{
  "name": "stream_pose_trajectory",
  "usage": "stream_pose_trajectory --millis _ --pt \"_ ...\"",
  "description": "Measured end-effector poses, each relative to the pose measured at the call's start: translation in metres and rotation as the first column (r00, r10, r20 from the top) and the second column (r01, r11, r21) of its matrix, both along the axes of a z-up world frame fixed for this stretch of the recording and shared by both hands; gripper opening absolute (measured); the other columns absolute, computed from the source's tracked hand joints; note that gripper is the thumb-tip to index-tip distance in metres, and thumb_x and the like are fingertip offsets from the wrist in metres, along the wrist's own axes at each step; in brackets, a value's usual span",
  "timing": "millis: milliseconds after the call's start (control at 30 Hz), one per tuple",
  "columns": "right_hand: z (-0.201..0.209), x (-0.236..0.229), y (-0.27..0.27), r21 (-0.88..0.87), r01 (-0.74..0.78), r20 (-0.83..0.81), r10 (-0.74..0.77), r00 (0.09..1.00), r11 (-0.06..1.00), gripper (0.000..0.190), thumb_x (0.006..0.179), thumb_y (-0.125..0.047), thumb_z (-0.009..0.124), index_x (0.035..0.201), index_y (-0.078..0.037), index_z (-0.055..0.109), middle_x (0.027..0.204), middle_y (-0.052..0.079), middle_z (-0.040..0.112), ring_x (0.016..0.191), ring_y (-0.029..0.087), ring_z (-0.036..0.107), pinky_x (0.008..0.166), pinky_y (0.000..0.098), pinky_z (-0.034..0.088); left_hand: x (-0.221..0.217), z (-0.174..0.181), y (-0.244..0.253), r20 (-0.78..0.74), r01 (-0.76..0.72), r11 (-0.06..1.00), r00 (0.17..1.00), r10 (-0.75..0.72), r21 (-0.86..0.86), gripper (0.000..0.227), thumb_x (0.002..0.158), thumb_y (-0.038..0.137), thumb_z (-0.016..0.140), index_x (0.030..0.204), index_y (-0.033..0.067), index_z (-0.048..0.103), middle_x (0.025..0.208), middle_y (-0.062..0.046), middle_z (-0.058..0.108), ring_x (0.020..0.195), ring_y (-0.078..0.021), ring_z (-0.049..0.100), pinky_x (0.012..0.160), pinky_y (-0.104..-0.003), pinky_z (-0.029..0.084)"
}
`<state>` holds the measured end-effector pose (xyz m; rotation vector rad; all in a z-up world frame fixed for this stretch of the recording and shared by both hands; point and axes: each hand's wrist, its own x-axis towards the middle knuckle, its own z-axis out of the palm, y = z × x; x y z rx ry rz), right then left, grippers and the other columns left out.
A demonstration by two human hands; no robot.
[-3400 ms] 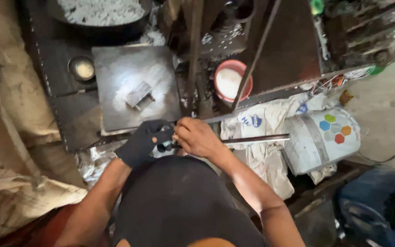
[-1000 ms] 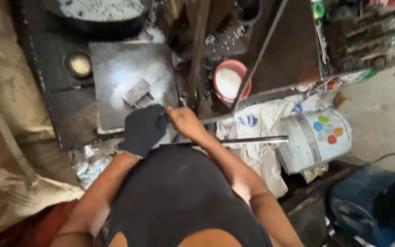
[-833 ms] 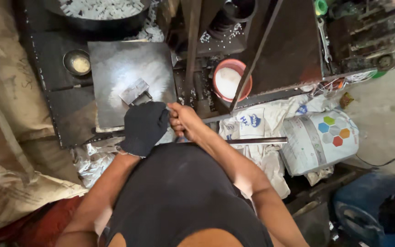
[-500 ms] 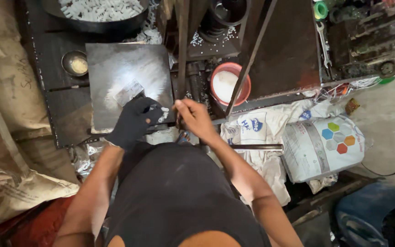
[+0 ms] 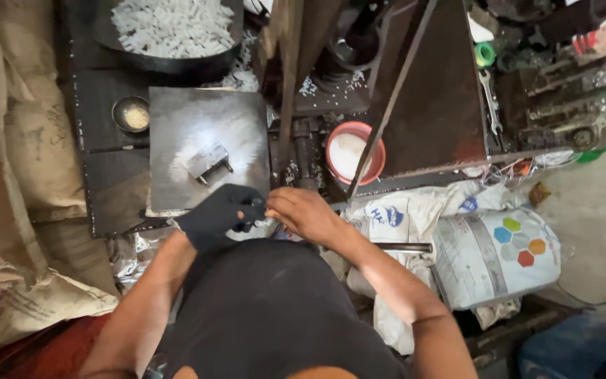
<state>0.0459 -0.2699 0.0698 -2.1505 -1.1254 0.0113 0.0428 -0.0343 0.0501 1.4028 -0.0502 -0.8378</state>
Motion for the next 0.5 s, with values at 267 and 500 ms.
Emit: stream_pose_trajectory --millis 267,500 --pt "-0.048 -0.017 0.018 -0.081 0.245 -0.452 -0.255 0.855 0.966 0.031 0.109 -0.028 0.053 0.089 -0.005 0.053 0.074 0.012 0.056 0.064 0.027 0.063 0.060 0.0402 0.049 -0.022 0.000 -0.008 0.671 -0.260 0.827 0.720 -0.177 0.499 0.029 0.085 0.039 0.073 0.081 0.0116 0.078 0.075 -0.014 0.072 0.071 -0.0350 0.067 0.063 -0.048 0.050" --pt "-0.096 -0.015 0.032 0.003 0.526 -0.990 0.078 -0.121 0.851 0.037 0.111 -0.038 0.050 0.089 -0.009 0.058 0.062 0.000 0.052 0.045 0.011 0.046 0.042 0.0277 0.039 -0.015 -0.009 0.009 0.698 -0.200 0.833 0.662 -0.274 0.517 0.027 0.085 0.039 0.066 0.088 0.0137 0.076 0.079 -0.013 0.073 0.075 -0.0351 0.068 0.068 -0.049 0.051"
